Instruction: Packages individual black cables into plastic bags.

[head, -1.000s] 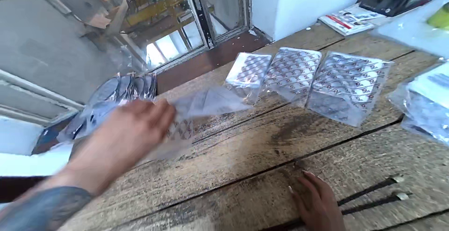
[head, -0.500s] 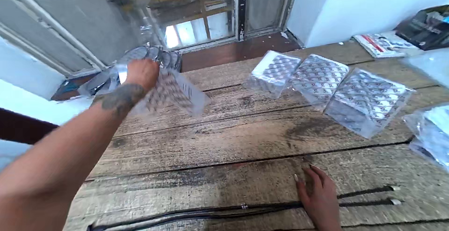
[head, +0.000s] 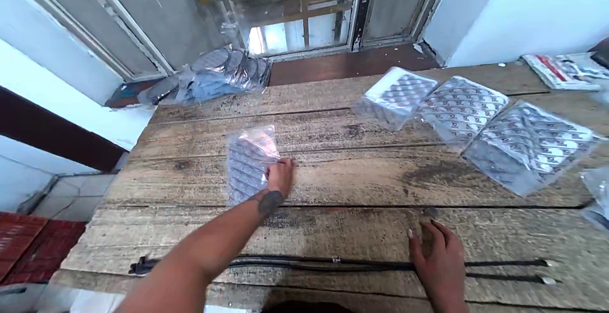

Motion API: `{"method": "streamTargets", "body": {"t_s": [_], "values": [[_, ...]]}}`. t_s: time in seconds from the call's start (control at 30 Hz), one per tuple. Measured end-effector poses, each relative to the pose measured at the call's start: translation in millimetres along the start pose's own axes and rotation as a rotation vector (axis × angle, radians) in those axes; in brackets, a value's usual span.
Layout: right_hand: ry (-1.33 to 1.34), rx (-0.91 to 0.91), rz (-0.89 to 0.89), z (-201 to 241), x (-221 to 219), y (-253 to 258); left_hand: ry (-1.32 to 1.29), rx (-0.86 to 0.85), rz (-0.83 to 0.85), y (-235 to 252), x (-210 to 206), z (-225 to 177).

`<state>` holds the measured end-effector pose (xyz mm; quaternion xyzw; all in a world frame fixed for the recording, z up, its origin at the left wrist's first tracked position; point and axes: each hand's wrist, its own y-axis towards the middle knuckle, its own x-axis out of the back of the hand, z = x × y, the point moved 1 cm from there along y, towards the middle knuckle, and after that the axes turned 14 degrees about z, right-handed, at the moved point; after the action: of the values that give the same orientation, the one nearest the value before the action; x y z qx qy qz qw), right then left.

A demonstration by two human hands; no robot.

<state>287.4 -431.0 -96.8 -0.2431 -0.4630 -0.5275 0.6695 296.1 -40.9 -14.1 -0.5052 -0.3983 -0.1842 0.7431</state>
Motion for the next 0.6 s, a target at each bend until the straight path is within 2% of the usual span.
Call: {"method": "streamTargets", "body": {"t_s": [0.1,0.17,0.23,0.27,0.33,0.4,0.47,0.53,0.6], "values": [[0.011,-0.014,0.047,5,5,3,-0.206,-0.073,0.000,8,8,-18],[0.030,-0.031,0.082,8,12,0,-0.371,-0.092,-0.043,-5,16,-3],[0.022,-0.042,0.055,17,20,-12,-0.515,-0.168,-0.161,-37,2,26],[0.010,-0.044,0.028,24,25,-19,-0.538,-0.250,-0.276,-53,-13,45],[-0.002,-0.066,0.007,40,32,-41,-0.534,-0.407,-0.452,-89,-72,88],[0.043,-0.122,0.059,56,31,-64,-0.551,-0.426,-0.462,-124,-150,123],[0.139,-0.169,0.199,68,25,-78,-0.558,-0.371,-0.479,-148,-209,135],[0.187,-0.183,0.347,78,21,-80,-0.539,-0.345,-0.570,-157,-234,130],[0.221,-0.231,0.533,85,23,-76,-0.516,-0.349,-0.624,-156,-239,122]]}}
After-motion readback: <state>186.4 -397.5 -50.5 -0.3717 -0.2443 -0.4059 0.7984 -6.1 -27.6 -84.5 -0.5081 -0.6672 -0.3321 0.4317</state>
